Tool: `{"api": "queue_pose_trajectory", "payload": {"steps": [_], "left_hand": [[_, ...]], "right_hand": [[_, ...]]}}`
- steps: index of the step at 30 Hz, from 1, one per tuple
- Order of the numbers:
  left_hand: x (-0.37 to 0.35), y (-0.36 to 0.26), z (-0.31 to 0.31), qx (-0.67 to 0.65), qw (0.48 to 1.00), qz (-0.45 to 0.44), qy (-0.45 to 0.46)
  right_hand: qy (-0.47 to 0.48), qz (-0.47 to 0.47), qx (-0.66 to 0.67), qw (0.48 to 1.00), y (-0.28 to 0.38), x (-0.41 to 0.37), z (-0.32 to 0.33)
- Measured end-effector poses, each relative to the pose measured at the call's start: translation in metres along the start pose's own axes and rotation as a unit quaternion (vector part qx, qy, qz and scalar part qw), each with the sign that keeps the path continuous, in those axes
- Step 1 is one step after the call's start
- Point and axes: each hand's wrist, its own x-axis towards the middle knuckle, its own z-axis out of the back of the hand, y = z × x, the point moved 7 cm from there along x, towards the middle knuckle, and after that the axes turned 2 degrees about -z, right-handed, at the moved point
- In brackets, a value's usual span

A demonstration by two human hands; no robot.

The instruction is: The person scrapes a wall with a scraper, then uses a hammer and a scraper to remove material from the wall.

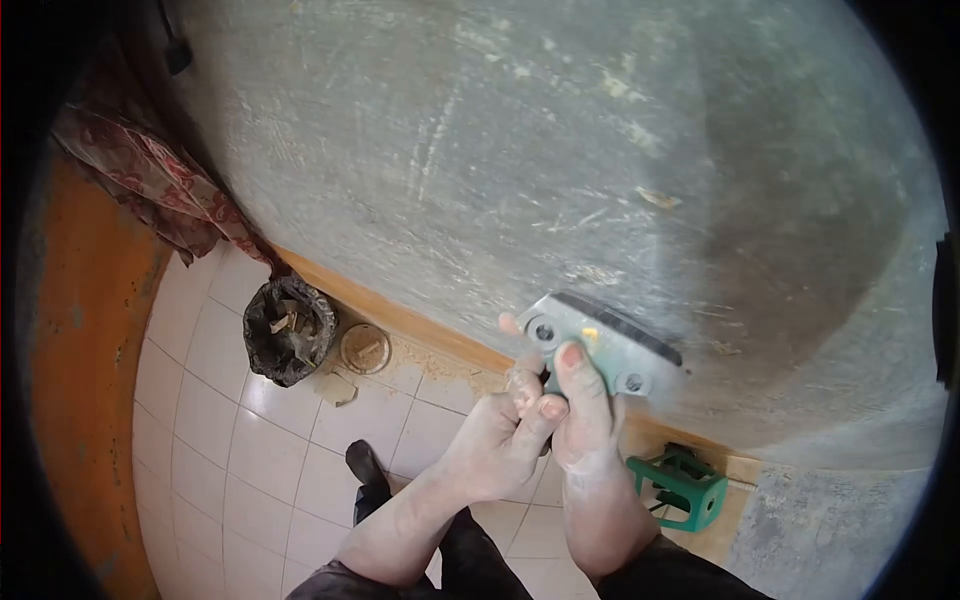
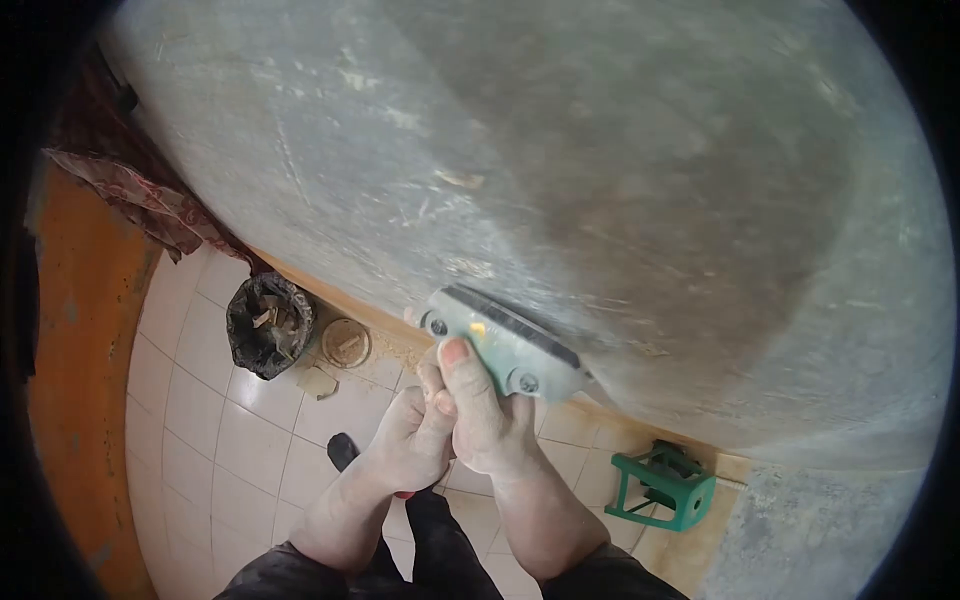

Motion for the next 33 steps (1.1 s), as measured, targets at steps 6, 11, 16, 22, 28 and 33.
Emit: {"api": "queue_pose_trajectory", "payload": {"steps": [6, 11, 16, 22, 28, 33], "left_hand": [[0.003, -0.011, 0.001, 0.051, 0.997, 0.033, 0.044], [0.001, -0.003, 0.002, 0.042, 0.992, 0.088, 0.074], [0.001, -0.012, 0.002, 0.039, 0.994, 0.072, 0.078], [0.004, -0.023, -0.003, 0.013, 0.996, 0.038, 0.084], [-0.003, -0.012, -0.007, -0.001, 0.984, 0.133, 0.121], [-0.004, -0.006, -0.007, 0.019, 0.985, 0.132, 0.109]], "right_hand": [[-0.045, 0.034, 0.004, 0.998, 0.012, 0.001, -0.009], [-0.084, 0.037, 0.01, 0.996, 0.02, -0.001, -0.016], [-0.11, 0.054, 0.004, 0.992, 0.018, -0.004, -0.012], [-0.131, 0.044, -0.029, 0.99, 0.03, -0.005, -0.02], [-0.126, 0.031, -0.007, 0.992, 0.024, -0.009, -0.014], [-0.112, 0.021, 0.02, 0.993, 0.02, -0.007, -0.014]]}}
